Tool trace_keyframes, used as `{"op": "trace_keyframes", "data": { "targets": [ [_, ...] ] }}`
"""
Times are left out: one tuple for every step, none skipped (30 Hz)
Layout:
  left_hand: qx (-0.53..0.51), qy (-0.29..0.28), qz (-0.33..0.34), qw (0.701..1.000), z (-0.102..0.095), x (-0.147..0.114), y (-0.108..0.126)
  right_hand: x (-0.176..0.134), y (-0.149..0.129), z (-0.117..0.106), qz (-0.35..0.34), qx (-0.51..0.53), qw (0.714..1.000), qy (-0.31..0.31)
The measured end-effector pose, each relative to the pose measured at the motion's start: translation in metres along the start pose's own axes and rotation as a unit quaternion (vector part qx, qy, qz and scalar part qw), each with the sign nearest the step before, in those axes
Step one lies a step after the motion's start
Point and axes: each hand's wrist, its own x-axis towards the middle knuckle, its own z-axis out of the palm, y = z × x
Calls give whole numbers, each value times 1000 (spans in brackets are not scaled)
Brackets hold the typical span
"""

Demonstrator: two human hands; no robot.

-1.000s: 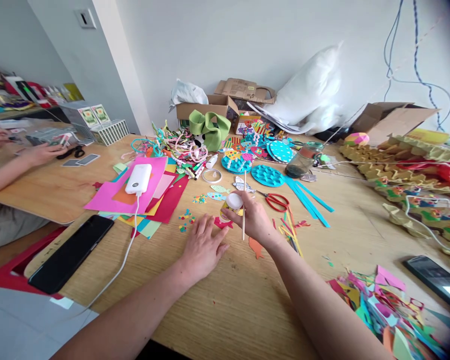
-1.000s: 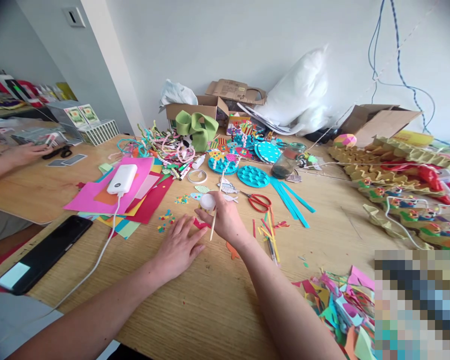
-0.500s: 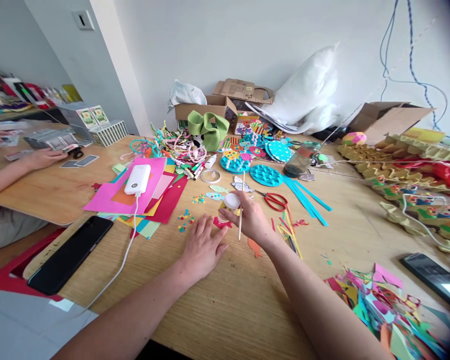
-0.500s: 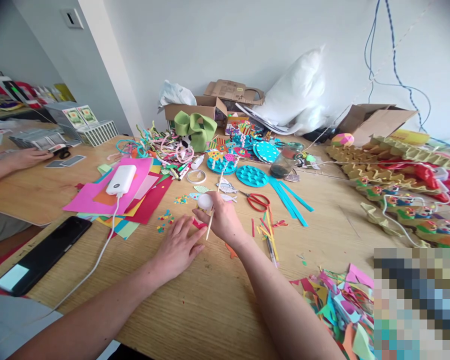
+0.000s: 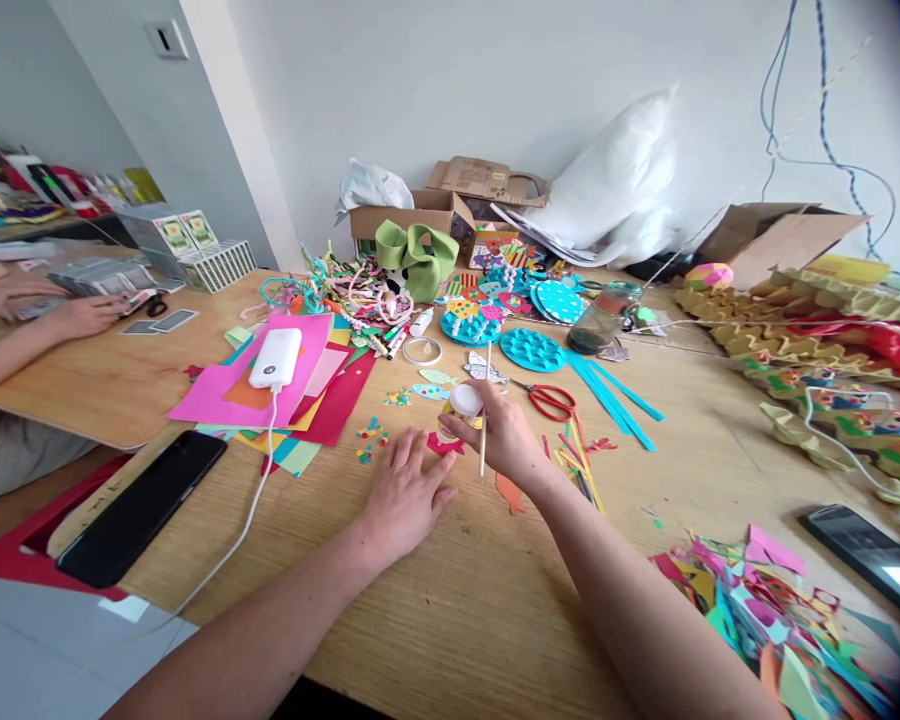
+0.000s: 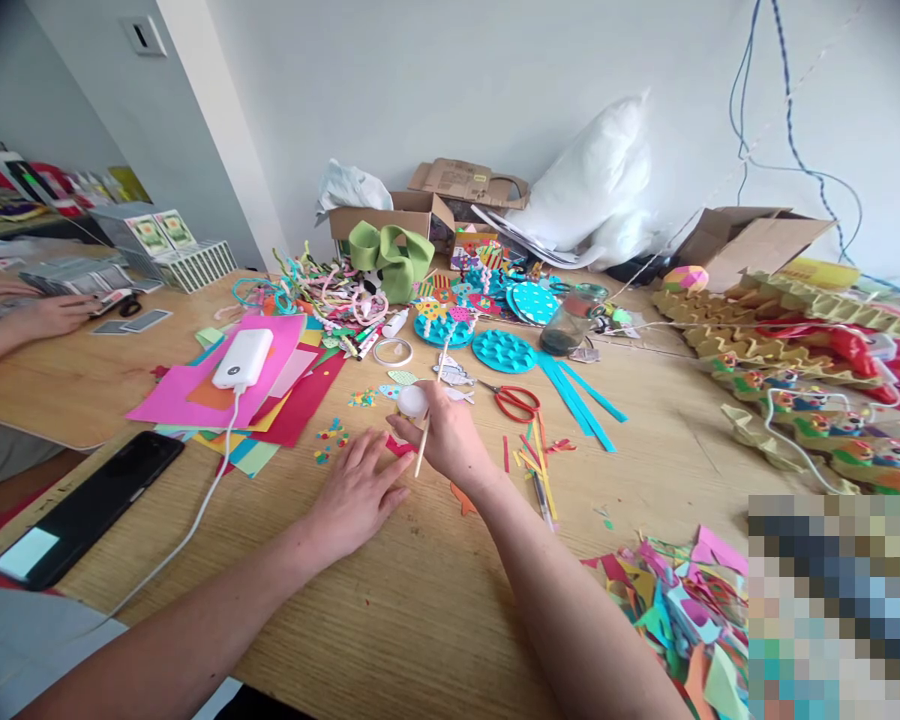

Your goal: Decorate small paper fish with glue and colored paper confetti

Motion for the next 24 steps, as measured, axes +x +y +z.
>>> {"op": "trace_keyframes", "data": {
  "targets": [
    [-1,-2,-1,1000,0,0,0,0,0,0,-1,-4,1000,1],
    [-2,-4,-2,1000,0,0,0,0,0,-1,-1,-8,1000,3],
    [-3,-5,-3,1000,0,0,0,1,-1,-1,0,-13,1000,6],
    [-4,-5,-3,1000,0,0,0,1,-1,-1,1,-15,1000,9],
    [-6,-4,-2,1000,0,0,0,1,-1,-1,3,-16,1000,10],
    [-7,-4,-2,1000,0,0,0,1,-2,-1,3,-14,1000,11],
    [-9,-4,-2,1000,1,0,0,1,-2,-1,3,-11,1000,11],
    [-10,-4,-1,1000,1,0,0,1,-3,-1,1,-7,1000,10],
    [-11,-5,-1,1000,1,0,-1,1,-3,-1,0,-5,1000,8],
    [-12,-7,-1,1000,1,0,-1,1,-3,0,-1,-3,1000,7],
    [-12,-9,-1,1000,1,0,-1,1,-2,0,-1,-4,1000,6],
    [-12,-11,-2,1000,0,0,-1,1,-2,-1,0,-5,1000,6],
    [-11,-13,-3,1000,0,0,-1,1,-1,-1,2,-7,1000,8],
    [-10,-15,-4,1000,-1,0,0,1,0,-1,5,-9,1000,10],
    [-9,-17,-5,1000,-1,0,0,1,0,-1,8,-10,1000,11],
    [-9,-18,-5,1000,-2,0,0,1,0,-1,10,-10,1000,12],
    [-9,-20,-6,1000,-2,1,0,1,0,-1,11,-9,1000,12],
    [-9,-21,-6,1000,-3,1,1,1,-1,-1,11,-7,1000,10],
    [-8,-21,-5,1000,-3,1,1,1,-1,0,12,-5,1000,10],
    [-6,-21,-5,1000,-3,1,1,1,-2,0,15,-2,1000,10],
    [-5,-19,-4,1000,-3,1,1,1,-3,1,20,1,1000,10],
    [-3,-17,-2,1000,-3,1,1,1,-3,1,27,3,1000,11],
    [-3,-14,-1,1000,-3,1,1,1,-3,2,37,3,999,11],
    [-2,-12,1,1000,-3,0,1,1,-2,2,47,2,999,11]
  ]
}}
